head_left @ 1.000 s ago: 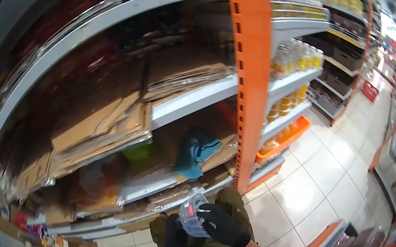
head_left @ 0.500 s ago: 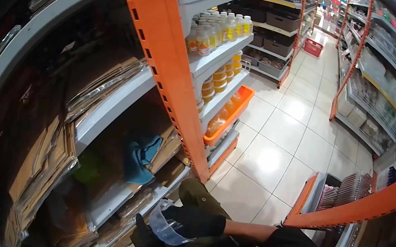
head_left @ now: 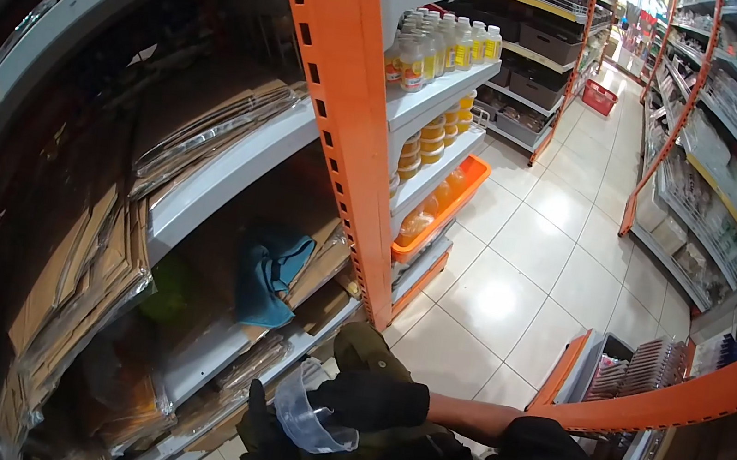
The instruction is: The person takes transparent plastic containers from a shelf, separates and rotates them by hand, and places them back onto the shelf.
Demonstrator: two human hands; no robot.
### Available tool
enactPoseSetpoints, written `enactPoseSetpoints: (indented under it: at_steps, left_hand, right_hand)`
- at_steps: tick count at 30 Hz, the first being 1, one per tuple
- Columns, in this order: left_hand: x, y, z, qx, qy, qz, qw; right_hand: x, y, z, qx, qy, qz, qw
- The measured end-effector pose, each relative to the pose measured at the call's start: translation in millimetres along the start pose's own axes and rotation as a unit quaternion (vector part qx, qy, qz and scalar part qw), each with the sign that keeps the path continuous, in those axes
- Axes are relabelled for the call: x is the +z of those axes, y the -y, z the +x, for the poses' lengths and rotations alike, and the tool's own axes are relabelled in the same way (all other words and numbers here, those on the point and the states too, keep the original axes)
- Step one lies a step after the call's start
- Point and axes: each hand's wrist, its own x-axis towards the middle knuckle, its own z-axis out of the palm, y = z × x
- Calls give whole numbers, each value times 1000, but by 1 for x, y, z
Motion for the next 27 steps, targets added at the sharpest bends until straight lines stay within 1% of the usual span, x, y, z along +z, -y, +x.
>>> enactPoseSetpoints:
  at_steps: [1,3,4,6,7,8,9,10,12,13,14,15,16,18,19,21,22,23,24,26,27]
  left_hand:
    - [-2,4,1,25,4,33,999]
    - [-6,12,4,35,8,67,997]
    - [-8,18,5,19,8,67,998]
    - [-17,47,11,-10,-58,-15,998]
    - [-26,79,21,-23,-122,-98,987]
    - [-27,81,25,32,-148,-46,987]
    - [-28,83,30,83,-179,10,980]
    - [-21,65,29,197,-168,199,945]
    - [-18,58,29,283,-149,355,879]
    - [-20,66,28,264,-147,332,894]
    - [-19,66,27,262,-148,361,882]
    - [-19,66,25,261,-149,391,870]
    - [-15,54,23,271,-156,472,824]
    - [-6,28,16,252,-151,554,779]
    - [3,8,11,225,-139,557,787]
    - [-3,-4,2,133,-62,551,822]
    - [-4,-9,-1,111,-32,453,884]
    - [-3,-11,-4,92,-8,330,939]
    - [-1,-13,-3,81,11,217,973]
    - [2,-17,-3,74,46,67,994]
    - [2,-19,-1,73,59,40,995]
  right_hand:
    - [-8,7,3,60,57,-11,997]
    - [-25,28,10,176,167,-35,970]
    - [-26,29,11,197,176,-46,963]
    - [-27,31,15,238,193,-70,950]
    - [-21,27,12,186,102,-30,977]
    - [-10,21,6,131,10,11,991]
    - [-3,16,1,74,-82,53,992]
    - [-5,16,2,88,-41,49,994]
    - [-10,17,2,116,42,42,992]
    - [-2,6,-5,100,53,0,994]
    - [7,-6,-11,85,65,-42,993]
    - [14,-15,-19,87,50,-66,993]
    - [9,-8,-16,90,35,-89,991]
    - [-6,12,-12,128,-39,-92,987]
    - [-14,18,-7,112,-29,-95,989]
    - [-10,10,-11,75,22,-102,992]
    - [-6,3,-15,59,46,-107,991]
    - [5,-10,-24,10,-13,-168,986]
    - [1,0,-20,35,-10,-149,988]
    - [-15,22,-10,89,-6,-118,989]
    - [-8,8,-17,57,24,-145,987]
